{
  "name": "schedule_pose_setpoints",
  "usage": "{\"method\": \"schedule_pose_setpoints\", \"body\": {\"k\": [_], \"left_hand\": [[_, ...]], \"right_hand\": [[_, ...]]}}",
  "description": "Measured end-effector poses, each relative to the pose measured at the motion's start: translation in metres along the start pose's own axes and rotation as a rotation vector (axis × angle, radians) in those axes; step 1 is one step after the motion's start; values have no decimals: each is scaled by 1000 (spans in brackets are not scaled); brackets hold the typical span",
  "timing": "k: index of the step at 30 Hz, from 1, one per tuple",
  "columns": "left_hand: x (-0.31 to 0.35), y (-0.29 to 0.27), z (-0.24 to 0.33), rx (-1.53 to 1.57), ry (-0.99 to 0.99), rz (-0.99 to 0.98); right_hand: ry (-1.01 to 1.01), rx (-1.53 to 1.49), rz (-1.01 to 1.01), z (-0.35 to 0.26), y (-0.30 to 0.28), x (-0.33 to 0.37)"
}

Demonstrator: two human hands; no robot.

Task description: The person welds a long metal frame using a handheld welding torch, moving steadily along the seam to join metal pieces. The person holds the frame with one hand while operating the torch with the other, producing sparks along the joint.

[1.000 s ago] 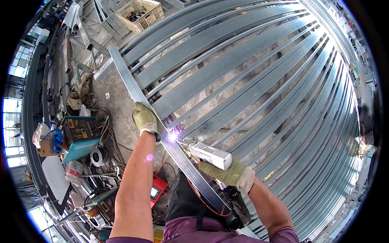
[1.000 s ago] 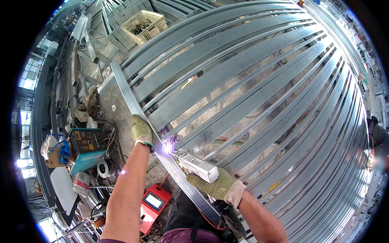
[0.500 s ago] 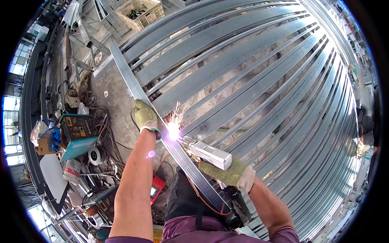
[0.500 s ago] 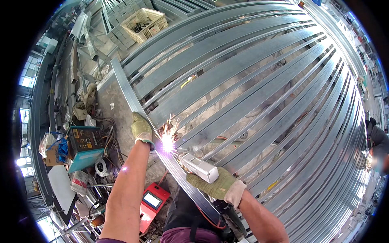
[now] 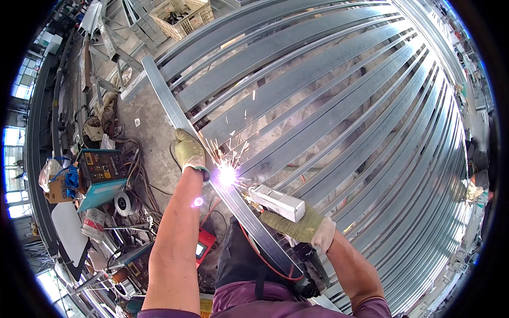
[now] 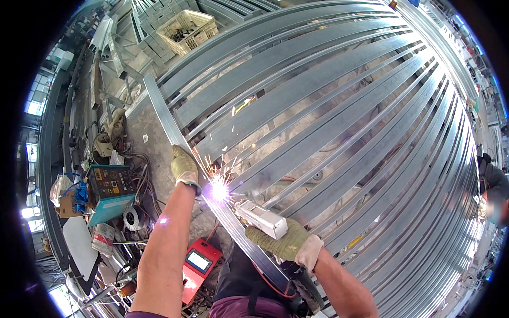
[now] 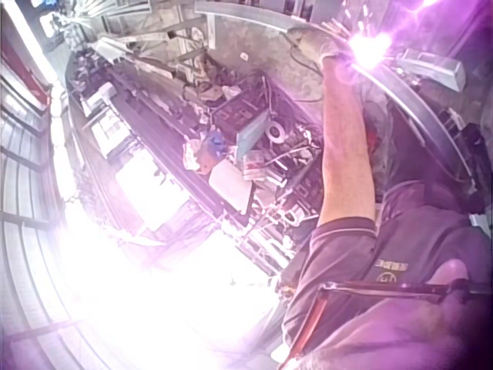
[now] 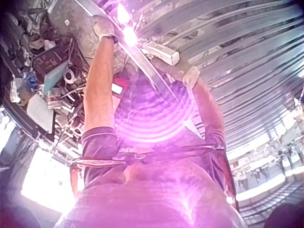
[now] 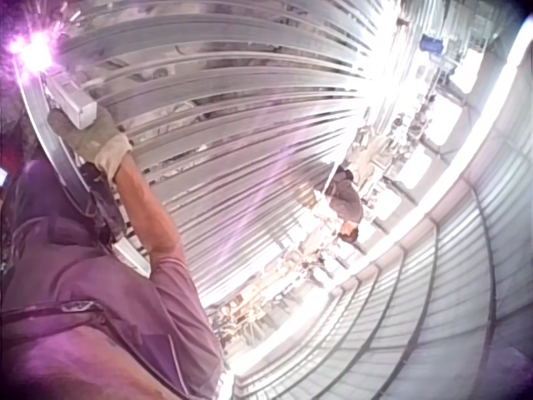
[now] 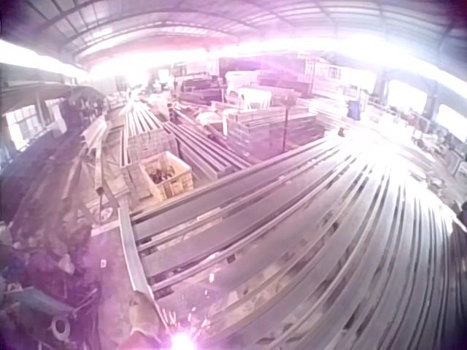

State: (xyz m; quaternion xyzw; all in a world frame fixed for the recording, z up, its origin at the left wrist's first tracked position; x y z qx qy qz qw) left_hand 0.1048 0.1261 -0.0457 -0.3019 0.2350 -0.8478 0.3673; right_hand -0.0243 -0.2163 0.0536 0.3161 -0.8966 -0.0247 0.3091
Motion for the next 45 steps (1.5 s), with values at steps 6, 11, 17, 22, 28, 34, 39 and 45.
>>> {"method": "schedule_pose_setpoints", "body": {"k": [6,11,17,22,28,34,39,45], "left_hand": [[-21,1,-18,-13,54,105],[-11,2,-9,12,40,68],[0,1,-1,27,13,38],[-23,1,-18,30,30,83],[-21,4,-17,-1,34,81],[-26,8,-24,56,-14,46],[-25,1,-20,-48,27,98],[-14,2,-10,19,54,72]], "right_hand": [[97,131,-22,-4,3,1],[-1,-57,-19,8,0,4],[97,214,31,-1,-4,2],[39,216,43,11,-5,2],[65,242,55,15,-7,4],[71,217,63,25,-7,5],[203,189,42,7,-4,14],[191,156,34,4,-3,18]]}}
Point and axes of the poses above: each hand's wrist, its own x-axis away from the middle knuckle, its own y-axis out of the palm, z = x × y, the point moved 10 cm from there along -x, towards the middle knuckle, and after that the axes turned 2 degrees about -x, right-handed, at the moved point
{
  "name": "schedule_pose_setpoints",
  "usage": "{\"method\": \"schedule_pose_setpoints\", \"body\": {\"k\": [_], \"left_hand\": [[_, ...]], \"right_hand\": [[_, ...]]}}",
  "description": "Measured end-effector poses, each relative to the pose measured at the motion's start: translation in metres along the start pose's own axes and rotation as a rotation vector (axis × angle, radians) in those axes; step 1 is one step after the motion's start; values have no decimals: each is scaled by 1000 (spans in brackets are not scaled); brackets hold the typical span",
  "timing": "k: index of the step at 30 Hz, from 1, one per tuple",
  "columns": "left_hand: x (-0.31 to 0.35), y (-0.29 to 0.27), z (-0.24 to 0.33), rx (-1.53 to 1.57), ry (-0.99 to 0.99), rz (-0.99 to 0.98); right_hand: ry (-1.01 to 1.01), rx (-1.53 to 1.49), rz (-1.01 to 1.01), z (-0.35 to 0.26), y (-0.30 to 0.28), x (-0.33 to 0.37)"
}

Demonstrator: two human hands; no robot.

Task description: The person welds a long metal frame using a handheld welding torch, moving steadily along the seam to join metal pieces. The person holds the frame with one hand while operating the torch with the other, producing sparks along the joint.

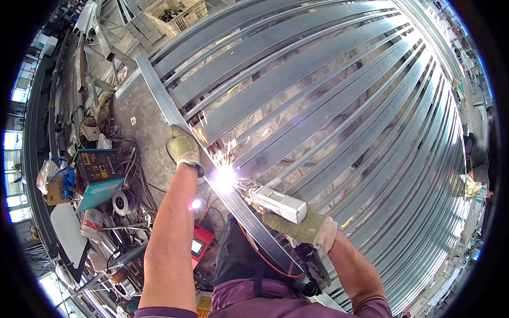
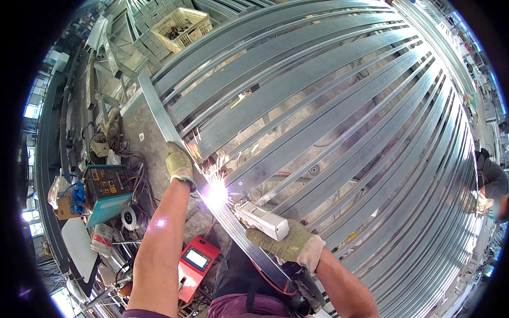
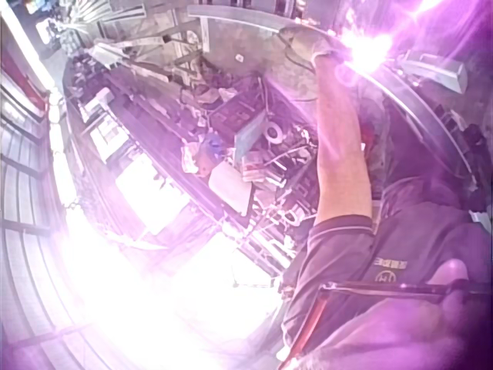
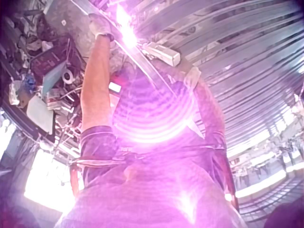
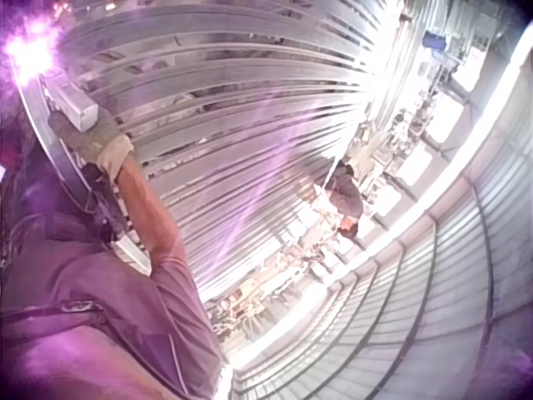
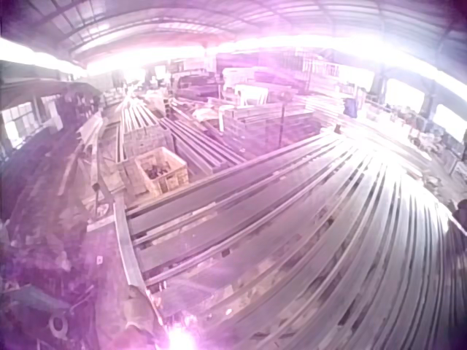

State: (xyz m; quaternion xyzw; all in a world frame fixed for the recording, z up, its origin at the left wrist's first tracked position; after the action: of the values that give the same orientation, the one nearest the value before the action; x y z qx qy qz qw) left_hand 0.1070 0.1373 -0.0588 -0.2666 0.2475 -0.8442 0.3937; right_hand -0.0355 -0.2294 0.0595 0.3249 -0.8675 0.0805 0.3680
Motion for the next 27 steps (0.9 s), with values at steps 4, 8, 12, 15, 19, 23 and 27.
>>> {"method": "schedule_pose_setpoints", "body": {"k": [4,8,12,15,19,23,27], "left_hand": [[-7,2,-8,3,-28,5],[-12,3,-13,31,-21,-5],[-9,1,-8,-18,1,28],[-9,0,-9,-17,4,28],[-15,2,-15,-34,-25,20],[-10,3,-11,-28,-28,4],[7,-2,6,56,-32,-8]], "right_hand": [[99,47,-4,1,-1,5],[110,35,-10,0,1,6],[54,3,11,-4,-1,8],[37,0,8,-3,0,8],[-40,31,36,8,0,4],[20,4,24,18,1,5],[41,16,29,5,-1,12]]}}
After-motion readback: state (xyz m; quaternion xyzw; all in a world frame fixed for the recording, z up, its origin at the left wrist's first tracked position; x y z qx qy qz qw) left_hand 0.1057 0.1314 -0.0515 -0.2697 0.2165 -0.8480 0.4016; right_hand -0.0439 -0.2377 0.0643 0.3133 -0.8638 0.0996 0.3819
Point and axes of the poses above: each hand's wrist, its own x-axis away from the middle knuckle, its own y-axis out of the palm, z = x × y, the point moved 10 cm from there along -x, towards the middle knuckle, and after that the axes turned 2 degrees about -x, right-handed, at the moved point
